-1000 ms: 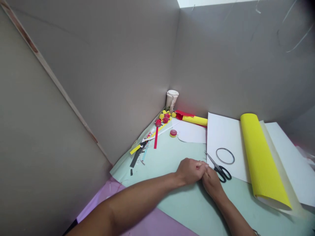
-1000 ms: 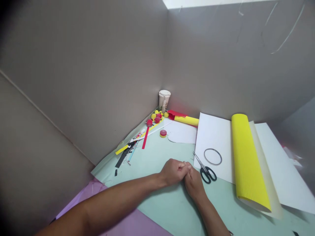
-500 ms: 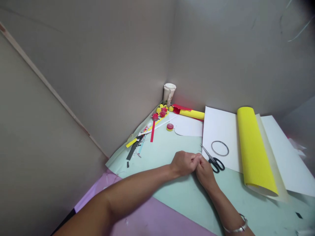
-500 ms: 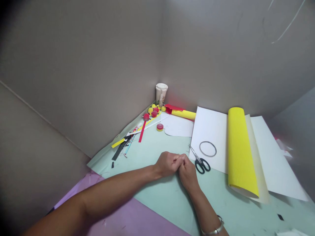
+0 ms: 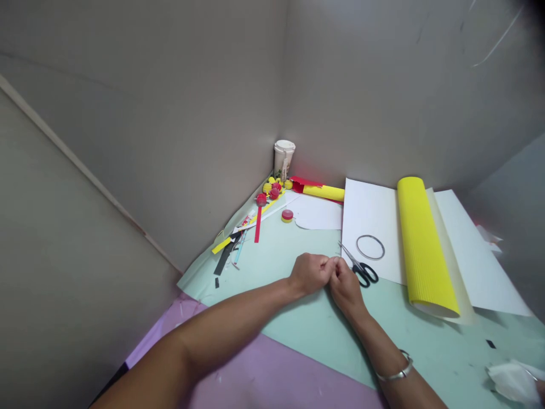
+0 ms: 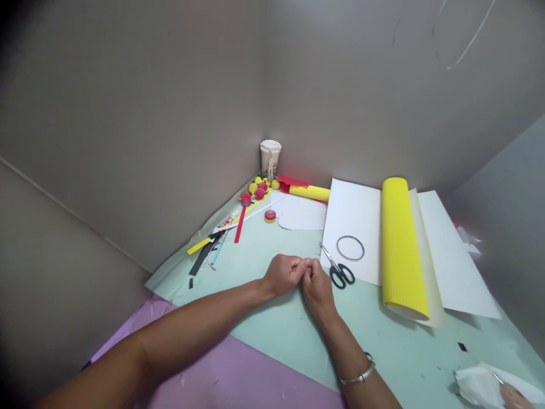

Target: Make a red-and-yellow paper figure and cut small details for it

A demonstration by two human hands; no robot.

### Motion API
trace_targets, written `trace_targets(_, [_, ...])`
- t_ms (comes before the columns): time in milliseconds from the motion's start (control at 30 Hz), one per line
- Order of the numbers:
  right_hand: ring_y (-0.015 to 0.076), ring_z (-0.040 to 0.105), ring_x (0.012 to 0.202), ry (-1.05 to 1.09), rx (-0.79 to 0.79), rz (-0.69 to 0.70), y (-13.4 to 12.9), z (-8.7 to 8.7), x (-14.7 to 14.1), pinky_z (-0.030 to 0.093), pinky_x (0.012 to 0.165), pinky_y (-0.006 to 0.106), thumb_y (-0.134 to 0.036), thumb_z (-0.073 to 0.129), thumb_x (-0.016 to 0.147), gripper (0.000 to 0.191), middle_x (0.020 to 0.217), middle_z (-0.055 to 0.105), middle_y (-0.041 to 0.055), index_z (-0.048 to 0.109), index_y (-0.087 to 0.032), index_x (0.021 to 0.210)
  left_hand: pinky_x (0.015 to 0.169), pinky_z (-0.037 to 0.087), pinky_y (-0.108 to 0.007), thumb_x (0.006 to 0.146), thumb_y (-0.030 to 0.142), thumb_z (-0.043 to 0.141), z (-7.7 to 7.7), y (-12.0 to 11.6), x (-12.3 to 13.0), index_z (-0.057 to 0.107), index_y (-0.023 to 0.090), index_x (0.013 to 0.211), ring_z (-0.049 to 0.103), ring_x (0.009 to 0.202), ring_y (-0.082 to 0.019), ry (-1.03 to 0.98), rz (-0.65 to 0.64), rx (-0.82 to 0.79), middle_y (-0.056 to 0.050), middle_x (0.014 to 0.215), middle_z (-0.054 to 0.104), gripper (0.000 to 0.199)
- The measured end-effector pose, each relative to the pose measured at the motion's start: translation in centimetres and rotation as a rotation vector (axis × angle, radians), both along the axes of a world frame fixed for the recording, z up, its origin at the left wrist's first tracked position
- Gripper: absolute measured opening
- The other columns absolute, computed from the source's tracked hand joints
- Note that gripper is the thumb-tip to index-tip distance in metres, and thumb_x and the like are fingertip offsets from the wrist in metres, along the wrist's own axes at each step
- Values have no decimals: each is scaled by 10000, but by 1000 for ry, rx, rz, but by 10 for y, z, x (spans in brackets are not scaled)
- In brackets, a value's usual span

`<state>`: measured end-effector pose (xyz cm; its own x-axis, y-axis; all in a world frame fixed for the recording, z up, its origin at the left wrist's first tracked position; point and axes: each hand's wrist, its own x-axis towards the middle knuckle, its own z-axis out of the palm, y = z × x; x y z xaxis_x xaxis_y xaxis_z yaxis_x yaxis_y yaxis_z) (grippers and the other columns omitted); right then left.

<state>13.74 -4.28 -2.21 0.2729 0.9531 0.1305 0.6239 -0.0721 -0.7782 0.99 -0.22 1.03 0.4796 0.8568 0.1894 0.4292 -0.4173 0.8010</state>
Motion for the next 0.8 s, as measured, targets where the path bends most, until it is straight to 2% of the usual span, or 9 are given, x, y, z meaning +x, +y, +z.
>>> trace_targets(167, [204, 566, 563, -13, 8, 40, 0, 0, -2, 385, 549, 296, -519, 388, 904, 324, 611, 625, 16, 493, -247, 762, 539, 204, -279, 929, 478, 393, -3, 5, -2, 279, 184, 518, 284, 503, -95, -57, 51, -42, 46, 486, 293, 518])
trace_targets(333, [186, 540, 543, -20, 11, 36, -1, -2, 0, 374, 544, 286, -550, 412, 901, 353, 592, 602, -2, 495, -241, 750, 538, 198, -284, 936, 511, 387, -10, 7, -1, 263, 186, 524, 274, 511, -97, -100, 65, -66, 50, 485, 256, 539])
trace_targets(467, [159, 469, 534, -28, 25, 15, -3, 0, 0, 348, 544, 275, -599, 407, 907, 418, 562, 519, -33, 429, -248, 680, 548, 238, -269, 954, 504, 364, -11, 12, 0, 307, 188, 551, 321, 535, -103, -106, 87, -53, 49, 515, 316, 515])
trace_targets(567, [145, 402, 532, -37, 43, 10, -4, 3, 0, 329, 536, 267, -631, 364, 921, 478, 534, 417, -55, 326, -253, 631, 572, 305, -248, 937, 450, 429, 0, 33, -6, 417, 197, 631, 409, 585, -116, -74, 159, -38, 46, 582, 428, 397])
trace_targets(667, [141, 378, 536, -44, 50, 15, -4, 4, -1, 324, 531, 263, -632, 356, 927, 484, 535, 371, -61, 306, -253, 630, 714, 410, -244, 878, 346, 571, 16, 71, -21, 536, 207, 858, 557, 770, -139, -16, 377, 29, 3, 846, 604, 145])
trace_targets(733, [140, 380, 541, -46, 46, 36, -3, 5, -2, 328, 532, 259, -622, 383, 923, 475, 542, 370, -61, 331, -250, 633, 875, 412, -273, 837, 279, 631, 21, 97, -33, 549, 197, 1038, 570, 1008, -187, 62, 524, 96, -67, 1091, 601, 232])
trace_targets(800, [138, 386, 543, -47, 39, 63, -3, 4, -2, 331, 534, 256, -612, 407, 919, 464, 548, 371, -62, 354, -247, 636, 994, 360, -313, 789, 258, 685, 20, 119, -43, 507, 174, 1202, 485, 1219, -251, 112, 570, 92, -130, 1285, 519, 458])
